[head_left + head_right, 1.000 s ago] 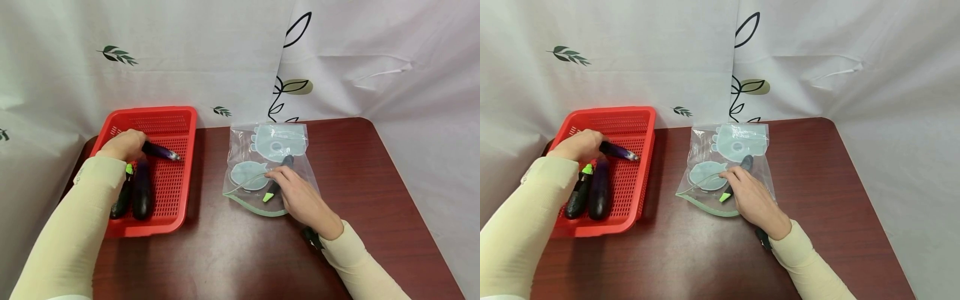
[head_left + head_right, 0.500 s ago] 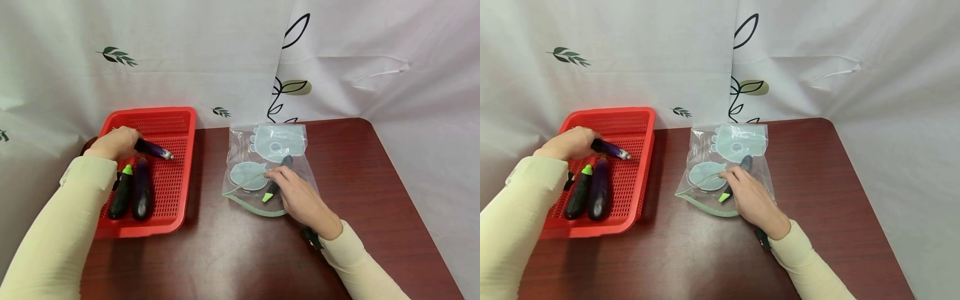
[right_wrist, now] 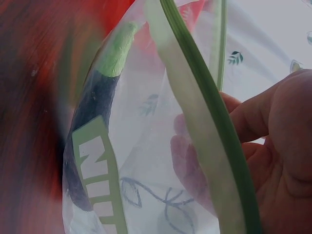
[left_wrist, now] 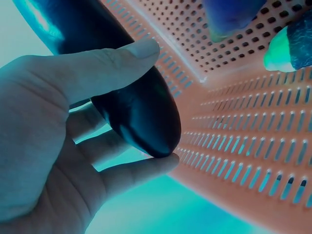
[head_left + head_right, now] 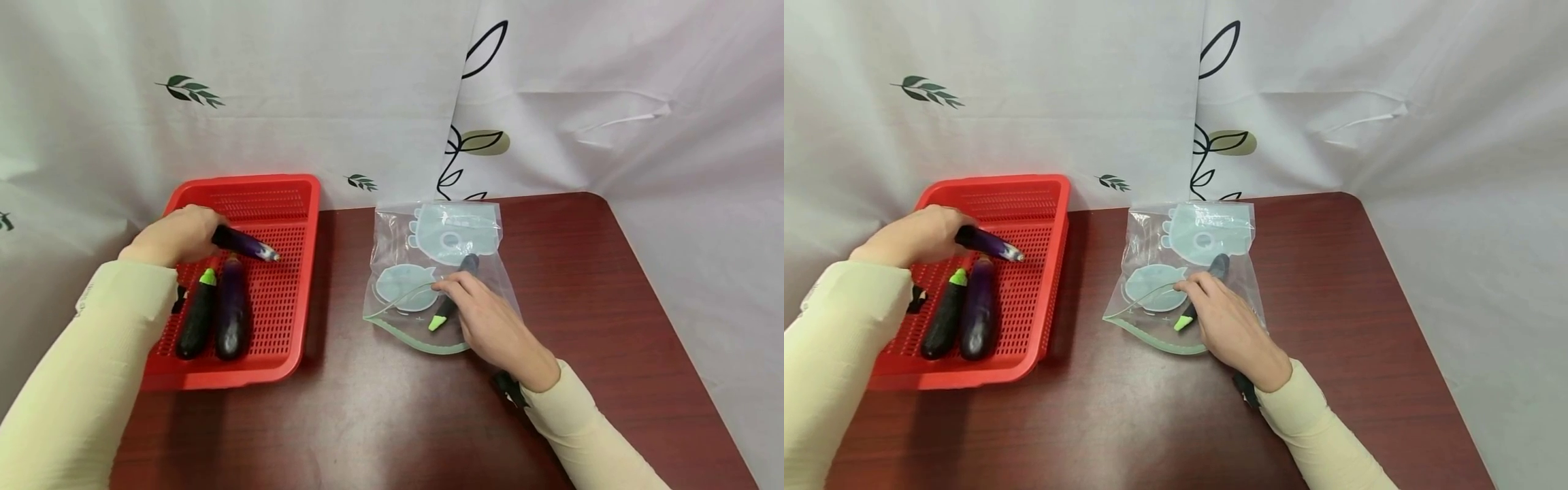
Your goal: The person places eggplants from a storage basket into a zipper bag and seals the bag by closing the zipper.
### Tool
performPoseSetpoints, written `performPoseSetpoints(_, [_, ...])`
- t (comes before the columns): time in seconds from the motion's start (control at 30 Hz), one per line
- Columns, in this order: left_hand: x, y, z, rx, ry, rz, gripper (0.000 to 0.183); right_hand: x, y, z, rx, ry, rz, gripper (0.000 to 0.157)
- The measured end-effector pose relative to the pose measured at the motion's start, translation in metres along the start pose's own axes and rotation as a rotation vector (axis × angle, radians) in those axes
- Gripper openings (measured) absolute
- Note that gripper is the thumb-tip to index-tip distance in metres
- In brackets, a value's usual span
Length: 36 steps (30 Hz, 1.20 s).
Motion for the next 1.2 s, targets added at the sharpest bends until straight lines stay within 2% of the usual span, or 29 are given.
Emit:
performPoseSetpoints(0.23, [0.008,0.013,0.001,-0.024,-0.008,-0.039,0.019,0.000,0.000,0.000,0.001,-0.003,-0.001,0.041])
performPoseSetpoints(0.33, [0.010,0.017,0.000,-0.041,-0.005,-0.032,0.023,0.001,0.000,-0.001,0.006,-0.010,0.006,0.041])
performPoseSetpoints(0.6, [0.021,0.020,-0.006,-0.062,0.039,-0.007,0.033,0.001,0.002,0.000,0.012,-0.015,0.008,0.041])
performPoseSetpoints(0.67, [0.024,0.021,-0.007,-0.070,0.036,-0.008,0.036,0.001,0.002,0.000,0.011,-0.012,0.005,0.041])
performPoseSetpoints(0.9, [0.032,0.028,-0.013,-0.065,0.011,-0.030,0.024,0.000,0.002,-0.001,0.006,-0.006,-0.008,0.040])
performPoseSetpoints(1.2, [0.044,0.035,-0.023,-0.078,0.011,-0.050,0.037,0.001,0.002,-0.001,0.008,-0.010,-0.002,0.040])
Point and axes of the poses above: each hand's wrist, its own x-axis away from the middle knuckle, its own y-axis out of the back of the hand, z = x × y, the point moved 4 cm from there along -x, towards the middle knuckle, and after that the axes turned 12 degrees about -z, right-handed, at the moved point
